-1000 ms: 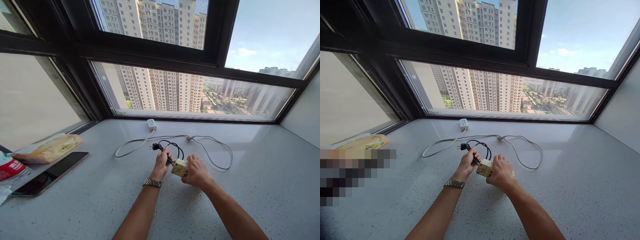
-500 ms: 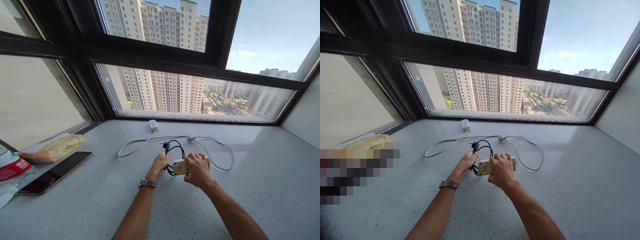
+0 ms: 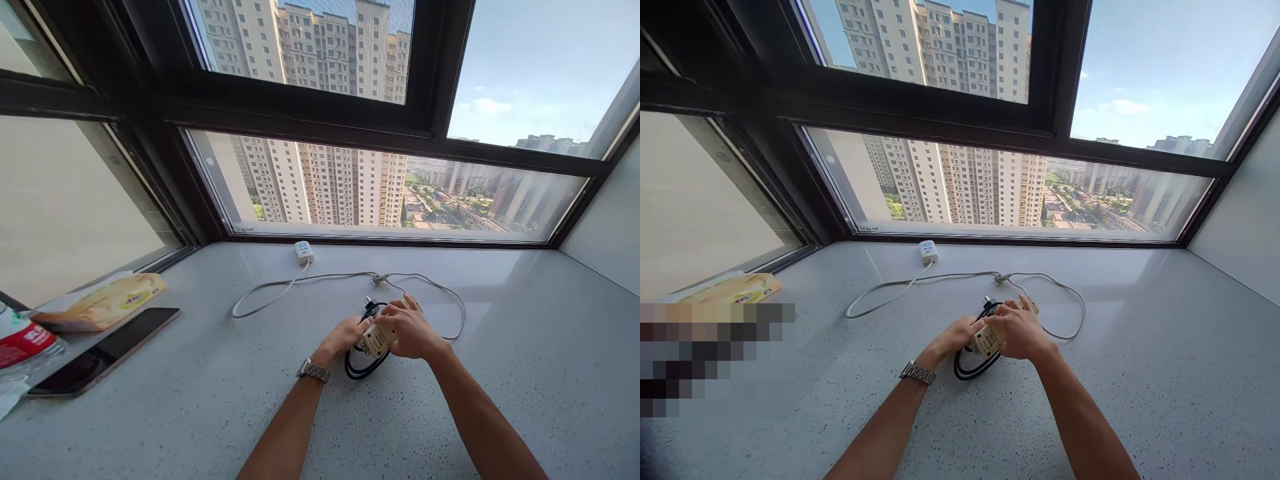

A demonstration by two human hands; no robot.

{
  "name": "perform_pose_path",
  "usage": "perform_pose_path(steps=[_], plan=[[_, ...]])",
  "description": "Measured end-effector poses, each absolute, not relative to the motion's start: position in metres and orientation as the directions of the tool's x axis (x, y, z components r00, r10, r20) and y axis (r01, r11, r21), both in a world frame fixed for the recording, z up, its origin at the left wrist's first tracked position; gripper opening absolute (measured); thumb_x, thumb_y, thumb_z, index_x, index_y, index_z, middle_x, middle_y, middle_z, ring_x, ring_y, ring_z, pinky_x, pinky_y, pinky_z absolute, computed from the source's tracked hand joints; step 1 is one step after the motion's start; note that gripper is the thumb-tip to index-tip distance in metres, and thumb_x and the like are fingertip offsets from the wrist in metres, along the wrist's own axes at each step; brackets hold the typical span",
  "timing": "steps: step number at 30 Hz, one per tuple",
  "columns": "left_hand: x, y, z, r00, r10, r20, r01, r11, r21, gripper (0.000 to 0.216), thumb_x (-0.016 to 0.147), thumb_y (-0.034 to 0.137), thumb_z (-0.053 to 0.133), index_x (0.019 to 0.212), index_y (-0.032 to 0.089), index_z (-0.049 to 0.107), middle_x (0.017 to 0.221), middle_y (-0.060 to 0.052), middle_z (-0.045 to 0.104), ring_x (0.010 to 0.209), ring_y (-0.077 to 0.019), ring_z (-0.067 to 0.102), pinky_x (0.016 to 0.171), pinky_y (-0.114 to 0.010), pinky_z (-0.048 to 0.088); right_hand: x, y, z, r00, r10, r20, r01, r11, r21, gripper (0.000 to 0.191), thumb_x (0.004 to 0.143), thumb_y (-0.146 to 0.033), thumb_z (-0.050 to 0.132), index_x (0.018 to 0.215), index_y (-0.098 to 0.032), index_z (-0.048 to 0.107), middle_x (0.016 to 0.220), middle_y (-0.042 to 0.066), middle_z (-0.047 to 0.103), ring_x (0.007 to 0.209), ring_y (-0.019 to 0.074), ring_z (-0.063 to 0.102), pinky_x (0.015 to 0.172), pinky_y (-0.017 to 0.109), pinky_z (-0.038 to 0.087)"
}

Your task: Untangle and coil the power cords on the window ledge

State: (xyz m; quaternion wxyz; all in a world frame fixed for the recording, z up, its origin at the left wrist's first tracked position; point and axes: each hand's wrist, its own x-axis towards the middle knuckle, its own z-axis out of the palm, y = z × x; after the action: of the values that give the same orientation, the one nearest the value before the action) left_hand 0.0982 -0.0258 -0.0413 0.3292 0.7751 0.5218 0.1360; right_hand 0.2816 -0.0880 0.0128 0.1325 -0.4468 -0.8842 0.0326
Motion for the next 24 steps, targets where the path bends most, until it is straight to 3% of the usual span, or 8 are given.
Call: perform_pose_path(steps=[4, 9, 14, 17, 20, 24], plan=[[0.096, -0.028, -0.040, 0.355, 0.934, -0.044, 0.763, -0.262, 0.592, 0.048, 0.085, 0.056, 0.028, 0.068, 0.018, 0.052, 0.072, -0.007, 0.060, 0.068, -0.0193, 0.054, 0.057, -0.024, 0.033, 0.285, -0.082, 0.004, -0.551, 0.830, 0.086, 0.799, 0.555, -0.231, 0.060, 0.063, -0.023, 0.066, 0.122, -0.025, 0.056, 0.115, 0.007, 0.059, 0.109, 0.0259, 0.048, 0.099, 0.044, 0.029], [0.090, -0.027, -0.036, 0.370, 0.929, 0.004, 0.744, -0.299, 0.598, 0.040, 0.084, 0.050, 0.033, 0.075, 0.019, 0.058, 0.083, -0.009, 0.064, 0.078, -0.0216, 0.056, 0.062, -0.026, 0.035, 0.275, -0.088, 0.008, -0.550, 0.833, 0.065, 0.796, 0.546, -0.261, 0.070, 0.068, -0.041, 0.065, 0.133, -0.023, 0.046, 0.126, 0.011, 0.052, 0.121, 0.0306, 0.040, 0.106, 0.051, 0.018], [0.079, -0.021, -0.034, 0.458, 0.884, -0.096, 0.662, -0.266, 0.700, 0.043, 0.079, 0.052, 0.040, 0.068, 0.017, 0.060, 0.070, -0.004, 0.064, 0.071, -0.0184, 0.056, 0.059, -0.023, 0.038, 0.241, -0.103, 0.004, -0.573, 0.798, 0.189, 0.756, 0.603, -0.254, 0.052, 0.076, -0.050, 0.059, 0.119, -0.020, 0.054, 0.127, 0.010, 0.054, 0.118, 0.0269, 0.045, 0.107, 0.046, 0.022], [0.068, -0.024, -0.031, 0.491, 0.849, -0.196, 0.628, -0.189, 0.755, 0.054, 0.075, 0.063, 0.039, 0.066, 0.015, 0.060, 0.057, -0.002, 0.057, 0.054, -0.0150, 0.051, 0.050, -0.024, 0.036, 0.221, -0.112, -0.004, -0.519, 0.829, 0.208, 0.798, 0.557, -0.230, 0.057, 0.078, -0.060, 0.054, 0.115, -0.017, 0.054, 0.116, 0.013, 0.060, 0.106, 0.0281, 0.053, 0.098, 0.047, 0.032], [0.055, -0.028, -0.027, 0.485, 0.825, -0.291, 0.605, -0.076, 0.793, 0.069, 0.074, 0.073, 0.029, 0.077, 0.012, 0.063, 0.054, -0.001, 0.054, 0.042, -0.0120, 0.045, 0.041, -0.024, 0.032, 0.210, -0.117, -0.012, -0.539, 0.827, 0.160, 0.807, 0.561, -0.183, 0.057, 0.076, -0.064, 0.052, 0.109, -0.018, 0.057, 0.104, 0.011, 0.063, 0.095, 0.0272, 0.057, 0.086, 0.044, 0.040], [0.045, -0.024, -0.027, 0.244, 0.903, -0.355, 0.519, 0.188, 0.834, 0.076, 0.067, 0.077, 0.036, 0.089, 0.010, 0.062, 0.054, 0.002, 0.051, 0.036, -0.0083, 0.040, 0.036, -0.021, 0.024, 0.211, -0.124, -0.017, -0.606, 0.789, 0.103, 0.778, 0.615, -0.128, 0.045, 0.080, -0.060, 0.051, 0.094, -0.020, 0.065, 0.103, 0.008, 0.062, 0.087, 0.0234, 0.057, 0.079, 0.040, 0.041]])
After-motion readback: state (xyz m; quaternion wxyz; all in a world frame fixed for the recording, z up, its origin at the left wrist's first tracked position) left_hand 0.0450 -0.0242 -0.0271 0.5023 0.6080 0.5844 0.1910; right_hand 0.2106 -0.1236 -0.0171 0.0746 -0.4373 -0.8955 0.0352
